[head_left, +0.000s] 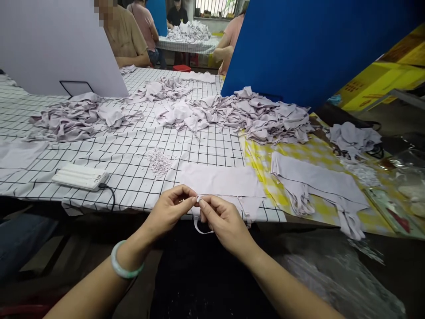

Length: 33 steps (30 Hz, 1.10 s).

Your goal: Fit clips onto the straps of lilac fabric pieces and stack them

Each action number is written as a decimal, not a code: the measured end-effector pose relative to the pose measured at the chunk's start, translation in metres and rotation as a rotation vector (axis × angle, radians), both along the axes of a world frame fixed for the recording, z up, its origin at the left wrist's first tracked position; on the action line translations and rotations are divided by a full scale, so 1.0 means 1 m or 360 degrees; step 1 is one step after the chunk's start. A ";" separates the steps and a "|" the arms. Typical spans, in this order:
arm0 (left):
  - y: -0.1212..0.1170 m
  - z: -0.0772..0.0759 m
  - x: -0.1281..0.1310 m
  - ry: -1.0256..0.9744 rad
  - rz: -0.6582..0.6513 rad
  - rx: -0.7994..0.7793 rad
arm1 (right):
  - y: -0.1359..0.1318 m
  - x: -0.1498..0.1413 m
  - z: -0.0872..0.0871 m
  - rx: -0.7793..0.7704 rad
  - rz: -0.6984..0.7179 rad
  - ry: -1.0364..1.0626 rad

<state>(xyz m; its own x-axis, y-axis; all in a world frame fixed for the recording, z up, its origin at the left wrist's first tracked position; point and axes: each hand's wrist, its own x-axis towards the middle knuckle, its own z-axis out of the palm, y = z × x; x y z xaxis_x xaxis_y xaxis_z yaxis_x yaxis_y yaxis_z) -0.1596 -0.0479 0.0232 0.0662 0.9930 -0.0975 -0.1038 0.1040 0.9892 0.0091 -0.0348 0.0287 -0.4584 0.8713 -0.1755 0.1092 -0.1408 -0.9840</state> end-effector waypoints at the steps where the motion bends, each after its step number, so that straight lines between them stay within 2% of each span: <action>1: -0.002 0.000 0.001 0.0056 -0.0006 0.0011 | -0.004 0.001 -0.002 -0.0004 -0.0002 -0.0024; 4: -0.007 -0.001 0.003 0.0374 -0.0019 0.0144 | -0.012 0.005 -0.009 -0.0013 -0.0013 -0.0057; 7: -0.005 -0.009 0.004 0.0727 -0.0139 0.0393 | -0.014 0.010 -0.019 -0.0047 -0.0025 -0.0109; 9: 0.005 -0.021 0.004 0.0877 -0.0227 0.0545 | -0.008 0.013 -0.028 -0.0170 -0.0073 -0.0145; 14: 0.048 -0.065 0.004 0.1326 -0.0346 0.0943 | 0.018 0.015 -0.045 -0.0639 -0.0380 -0.0007; 16: 0.060 -0.078 0.007 0.1492 -0.0405 0.0992 | 0.026 0.014 -0.047 -0.0740 -0.0453 0.0039; 18: 0.068 -0.085 0.010 0.1581 -0.0394 0.0980 | 0.032 0.011 -0.047 -0.0803 -0.0494 0.0043; 20: 0.072 -0.086 0.011 0.1535 -0.0338 0.0937 | 0.035 0.007 -0.046 -0.0836 -0.0506 0.0012; 23: 0.077 -0.077 0.007 0.1292 -0.0316 0.0793 | 0.040 0.000 -0.045 -0.0864 -0.0491 -0.0019; 27: 0.084 -0.065 -0.002 0.1085 -0.0440 0.0587 | 0.048 -0.009 -0.046 -0.0891 -0.0472 0.0000; 33: 0.090 -0.059 -0.008 0.1038 -0.0584 0.0549 | 0.059 -0.015 -0.046 -0.0905 -0.0481 -0.0042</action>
<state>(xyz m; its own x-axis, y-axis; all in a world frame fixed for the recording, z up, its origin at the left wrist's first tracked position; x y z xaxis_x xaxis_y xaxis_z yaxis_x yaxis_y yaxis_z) -0.1675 0.0417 -0.0358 0.4277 0.9005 0.0780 0.4842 -0.3012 0.8215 -0.0058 0.0237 -0.0176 -0.1967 0.7288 -0.6558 0.0060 -0.6680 -0.7441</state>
